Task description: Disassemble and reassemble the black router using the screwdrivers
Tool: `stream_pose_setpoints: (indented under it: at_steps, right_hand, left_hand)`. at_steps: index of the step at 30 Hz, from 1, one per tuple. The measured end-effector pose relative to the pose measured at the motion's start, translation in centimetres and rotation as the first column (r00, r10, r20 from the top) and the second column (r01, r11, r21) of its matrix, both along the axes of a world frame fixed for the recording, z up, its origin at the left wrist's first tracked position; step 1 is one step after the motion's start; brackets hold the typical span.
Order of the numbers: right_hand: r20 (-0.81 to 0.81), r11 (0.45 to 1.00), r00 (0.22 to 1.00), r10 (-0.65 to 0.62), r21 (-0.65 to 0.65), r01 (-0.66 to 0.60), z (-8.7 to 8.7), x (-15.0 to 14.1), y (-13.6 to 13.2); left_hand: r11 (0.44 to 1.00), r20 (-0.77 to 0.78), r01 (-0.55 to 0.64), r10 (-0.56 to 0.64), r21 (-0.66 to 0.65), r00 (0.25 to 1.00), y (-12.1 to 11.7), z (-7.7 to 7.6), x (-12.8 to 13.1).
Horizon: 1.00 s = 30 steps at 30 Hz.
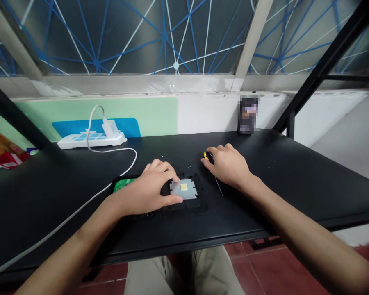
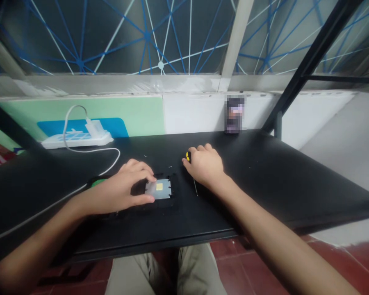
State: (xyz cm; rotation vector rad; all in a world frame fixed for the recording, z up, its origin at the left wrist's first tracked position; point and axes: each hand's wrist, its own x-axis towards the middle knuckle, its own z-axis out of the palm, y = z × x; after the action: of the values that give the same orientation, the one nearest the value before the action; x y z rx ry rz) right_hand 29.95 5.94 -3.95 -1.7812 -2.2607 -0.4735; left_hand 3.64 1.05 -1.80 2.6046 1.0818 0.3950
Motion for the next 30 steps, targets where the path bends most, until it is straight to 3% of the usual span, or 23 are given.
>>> stream_pose_setpoints:
  at_steps: [12, 16, 18, 22, 26, 30]
  right_hand:
    - [-0.065, 0.995, 0.998, -0.013, -0.1, 0.006, 0.5, -0.5, 0.3]
    - [-0.285, 0.998, 0.958, -0.035, -0.054, 0.021, 1.1, -0.3, 0.3]
    - [-0.501, 1.0, 0.865, 0.014, 0.02, -0.005, 1.5, -0.1, 0.4]
    - [-0.792, 0.977, 0.584, 0.178, 0.213, -0.01, 2.0, 0.2, 0.5]
    - [-0.88, 0.946, 0.365, 0.302, 0.324, -0.003, 1.8, 0.2, 0.6]
    - [-0.91, 0.947, 0.267, 0.317, 0.321, -0.029, 1.3, 0.1, 0.7]
  left_hand:
    - [0.999, 0.01, 0.01, -0.009, -0.033, 1.0, -0.3, 0.1, 0.1]
    - [0.999, 0.018, 0.01, -0.01, -0.043, 1.0, -0.2, -0.1, 0.0]
    - [0.999, 0.018, 0.004, -0.003, -0.047, 1.0, -0.2, -0.1, 0.1]
    - [0.999, 0.019, -0.004, 0.005, -0.05, 1.0, -0.4, -0.2, 0.2]
    - [0.999, 0.058, -0.025, 0.024, 0.019, 0.998, -0.3, 0.0, 0.1]
    - [0.979, 0.193, -0.167, 0.141, 0.121, 0.971, 0.2, 0.8, -0.5]
